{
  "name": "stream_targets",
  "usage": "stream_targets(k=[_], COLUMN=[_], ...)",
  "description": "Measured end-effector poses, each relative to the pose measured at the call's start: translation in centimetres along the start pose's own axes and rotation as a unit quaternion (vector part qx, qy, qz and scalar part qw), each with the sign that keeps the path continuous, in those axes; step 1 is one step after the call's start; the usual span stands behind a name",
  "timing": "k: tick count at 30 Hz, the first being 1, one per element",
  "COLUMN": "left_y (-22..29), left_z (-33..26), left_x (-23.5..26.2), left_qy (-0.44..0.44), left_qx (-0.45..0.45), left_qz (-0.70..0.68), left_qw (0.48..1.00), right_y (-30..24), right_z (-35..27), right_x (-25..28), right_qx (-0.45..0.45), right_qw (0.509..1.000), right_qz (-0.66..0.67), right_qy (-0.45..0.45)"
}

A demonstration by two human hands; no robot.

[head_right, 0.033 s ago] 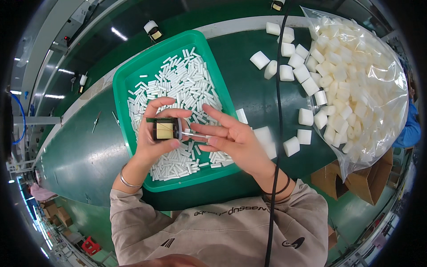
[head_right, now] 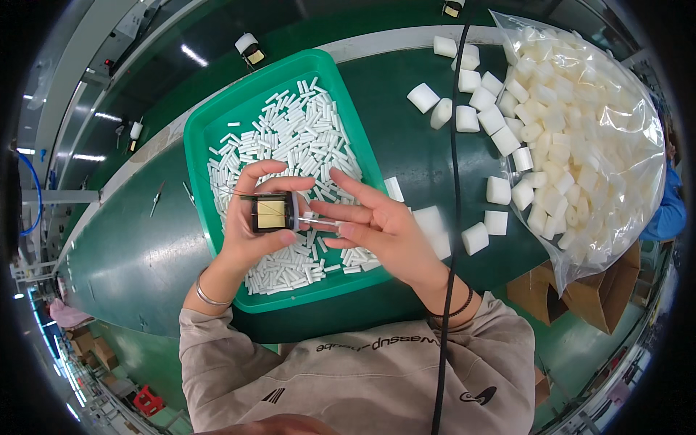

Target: The person fits white cylindrical pins into small green circuit boards and then places the boards into white plastic housings by hand.

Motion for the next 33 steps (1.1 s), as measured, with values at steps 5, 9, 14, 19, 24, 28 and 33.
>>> stream_targets(k=[5,9,14,19,24,28,33], left_y=[-0.2,-0.5,-0.6,-0.2,0.0,0.0,0.3], left_z=[0.0,-0.2,-0.4,-0.3,-0.3,-0.2,-0.2], left_x=[-0.1,-0.4,-0.5,-0.6,-0.5,-0.3,-0.4], left_qy=[-0.040,-0.070,-0.055,-0.053,-0.036,-0.015,-0.041], left_qx=[-0.001,-0.031,-0.036,-0.051,-0.047,-0.041,-0.039], left_qz=[0.011,-0.042,0.165,0.184,0.212,0.204,0.204], left_qw=[0.999,0.996,0.984,0.980,0.975,0.978,0.977], right_y=[0.5,0.2,-0.2,-0.3,-0.5,-0.7,-0.3], right_z=[0.0,-0.2,-0.5,-0.7,-0.8,-0.9,-1.0], right_x=[0.4,0.7,-0.2,0.2,-0.1,-0.3,-0.1], right_qx=[0.071,0.134,0.181,0.185,0.210,0.252,0.253], right_qw=[0.987,0.935,0.912,0.880,0.879,0.842,0.866], right_qz=[-0.092,-0.272,-0.289,-0.360,-0.355,-0.406,-0.346], right_qy=[0.107,0.184,0.228,0.247,0.239,0.252,0.259])
Point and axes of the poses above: each hand's wrist, its own z-axis towards the middle knuckle, its own x-axis out of the back of the hand, y = z × x, the point moved 3 cm from there along z, towards the middle knuckle, and after that the axes turned 11 degrees about -x, right-handed, at the moved point
